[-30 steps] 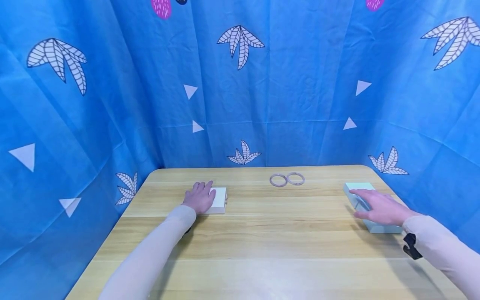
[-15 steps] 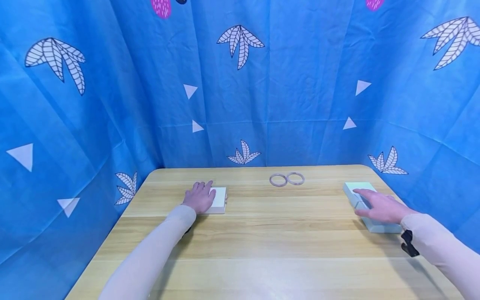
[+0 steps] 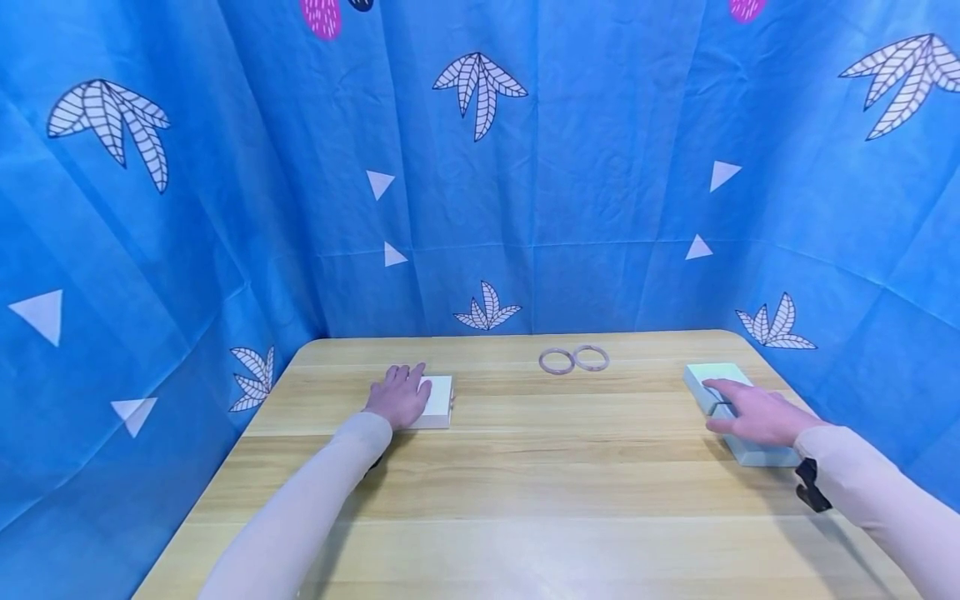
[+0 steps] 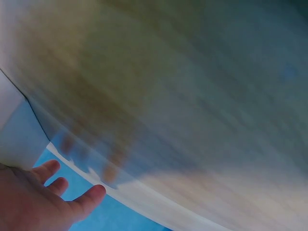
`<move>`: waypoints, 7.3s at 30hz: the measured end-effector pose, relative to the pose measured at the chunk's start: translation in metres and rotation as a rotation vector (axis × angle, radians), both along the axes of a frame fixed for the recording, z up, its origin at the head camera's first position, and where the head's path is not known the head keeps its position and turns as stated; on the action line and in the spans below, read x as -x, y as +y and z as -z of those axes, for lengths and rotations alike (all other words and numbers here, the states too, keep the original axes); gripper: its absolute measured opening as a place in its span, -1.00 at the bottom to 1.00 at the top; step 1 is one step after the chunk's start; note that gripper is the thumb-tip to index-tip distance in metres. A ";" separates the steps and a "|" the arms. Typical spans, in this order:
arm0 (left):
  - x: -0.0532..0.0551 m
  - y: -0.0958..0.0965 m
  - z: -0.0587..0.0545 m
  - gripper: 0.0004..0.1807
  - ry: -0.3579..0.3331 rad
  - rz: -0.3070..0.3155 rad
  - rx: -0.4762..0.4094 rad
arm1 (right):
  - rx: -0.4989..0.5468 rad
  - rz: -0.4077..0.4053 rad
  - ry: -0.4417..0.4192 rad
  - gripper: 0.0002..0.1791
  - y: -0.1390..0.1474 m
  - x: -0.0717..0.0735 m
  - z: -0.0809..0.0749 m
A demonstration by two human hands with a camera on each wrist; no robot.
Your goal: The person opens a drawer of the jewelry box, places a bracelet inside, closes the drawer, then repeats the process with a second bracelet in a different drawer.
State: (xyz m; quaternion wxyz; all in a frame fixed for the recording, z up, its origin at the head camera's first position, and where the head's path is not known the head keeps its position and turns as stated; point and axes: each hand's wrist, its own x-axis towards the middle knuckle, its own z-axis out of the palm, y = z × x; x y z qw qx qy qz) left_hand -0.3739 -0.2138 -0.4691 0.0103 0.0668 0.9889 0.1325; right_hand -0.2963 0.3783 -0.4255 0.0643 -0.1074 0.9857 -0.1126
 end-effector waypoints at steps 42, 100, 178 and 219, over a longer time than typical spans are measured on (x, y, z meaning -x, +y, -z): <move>0.007 -0.003 0.003 -0.29 0.006 0.003 0.007 | -0.088 -0.038 0.093 0.05 0.016 -0.018 -0.016; 0.009 -0.004 0.004 -0.29 0.020 0.006 0.004 | -0.127 -0.089 -0.032 0.05 0.021 -0.015 -0.016; 0.007 -0.003 0.003 -0.32 0.011 0.019 -0.008 | -0.095 -0.097 -0.055 0.02 0.012 -0.019 -0.029; 0.011 -0.006 0.005 -0.29 0.016 0.008 -0.002 | -0.085 -0.204 -0.071 -0.03 -0.061 0.009 -0.067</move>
